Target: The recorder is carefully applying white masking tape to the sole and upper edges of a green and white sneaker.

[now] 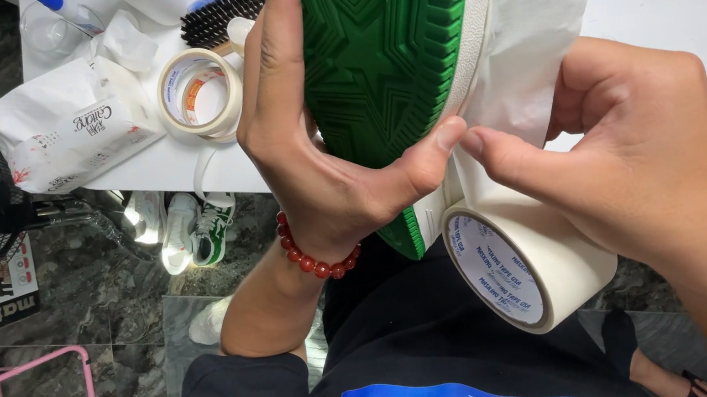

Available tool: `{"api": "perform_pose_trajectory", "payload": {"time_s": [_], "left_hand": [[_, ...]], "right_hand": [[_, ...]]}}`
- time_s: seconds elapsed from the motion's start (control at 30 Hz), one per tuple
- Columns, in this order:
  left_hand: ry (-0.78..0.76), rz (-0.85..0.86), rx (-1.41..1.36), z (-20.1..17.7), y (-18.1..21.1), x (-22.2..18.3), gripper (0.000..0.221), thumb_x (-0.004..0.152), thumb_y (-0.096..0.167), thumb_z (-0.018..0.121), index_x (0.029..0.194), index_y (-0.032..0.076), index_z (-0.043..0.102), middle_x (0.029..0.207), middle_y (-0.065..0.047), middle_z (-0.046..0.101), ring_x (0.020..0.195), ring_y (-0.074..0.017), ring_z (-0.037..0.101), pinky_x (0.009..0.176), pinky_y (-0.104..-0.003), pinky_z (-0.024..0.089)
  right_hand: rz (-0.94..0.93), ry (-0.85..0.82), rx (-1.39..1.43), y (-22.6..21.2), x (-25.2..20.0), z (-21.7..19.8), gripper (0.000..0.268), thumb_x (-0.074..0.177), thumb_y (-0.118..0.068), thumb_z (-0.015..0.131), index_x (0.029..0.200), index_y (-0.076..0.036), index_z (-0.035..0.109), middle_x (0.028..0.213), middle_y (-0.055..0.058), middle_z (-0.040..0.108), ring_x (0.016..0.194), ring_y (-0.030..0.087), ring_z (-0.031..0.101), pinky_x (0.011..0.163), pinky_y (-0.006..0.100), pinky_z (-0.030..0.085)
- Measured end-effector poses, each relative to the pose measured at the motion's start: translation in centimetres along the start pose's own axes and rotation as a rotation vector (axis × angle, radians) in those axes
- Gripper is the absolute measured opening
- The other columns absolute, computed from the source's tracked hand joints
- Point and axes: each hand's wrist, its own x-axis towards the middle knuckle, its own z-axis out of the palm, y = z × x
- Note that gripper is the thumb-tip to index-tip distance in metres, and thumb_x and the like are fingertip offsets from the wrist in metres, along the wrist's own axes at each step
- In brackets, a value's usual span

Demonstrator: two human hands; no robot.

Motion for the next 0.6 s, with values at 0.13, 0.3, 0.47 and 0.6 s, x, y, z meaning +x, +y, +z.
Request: {"api": "perform_pose_trajectory", "payload": {"time_s": [0.13,0.3,0.47,0.6], "left_hand": [[0.010,-0.018,-0.007,0.0,0.7,-0.1,0.098,0.083,0.024,0.095,0.155,0.000,0.033,0.134,-0.010,0.056,0.114,-0.0165,0.060,0.100,-0.026,0.051],[0.023,-0.089,-0.078,0.0,1.2,0.3,0.099,0.079,0.023,0.094,0.154,-0.003,0.035,0.131,-0.012,0.058,0.112,-0.0165,0.061,0.098,-0.027,0.053],[0.042,-0.071,-0.063,0.3,0.5,-0.2,0.095,0.083,0.025,0.097,0.153,0.001,0.037,0.133,-0.009,0.057,0.113,-0.0156,0.061,0.099,-0.025,0.053],[0.056,-0.102,-0.006,0.4,1.1,1.0,0.087,0.080,0.025,0.097,0.144,-0.001,0.045,0.129,-0.011,0.058,0.112,-0.0191,0.063,0.096,-0.027,0.054]], "right_hand": [[-0.073,-0.005,0.033,-1.4,0.4,-0.1,0.028,0.083,-0.016,0.083,0.099,0.004,0.070,0.088,0.009,0.076,0.077,0.011,0.074,0.067,0.023,0.058],[-0.049,-0.039,0.023,-1.8,0.4,-0.4,0.031,0.081,-0.012,0.082,0.103,0.006,0.069,0.089,0.011,0.076,0.076,0.013,0.072,0.065,0.026,0.059],[-0.040,-0.051,0.021,-2.9,1.2,-0.7,0.046,0.080,-0.005,0.079,0.120,0.006,0.059,0.095,0.015,0.075,0.082,0.019,0.076,0.069,0.030,0.061],[-0.071,-0.079,0.025,-3.9,2.1,-0.7,0.060,0.081,0.000,0.073,0.131,0.006,0.042,0.103,0.020,0.071,0.087,0.026,0.077,0.071,0.034,0.060]]}}
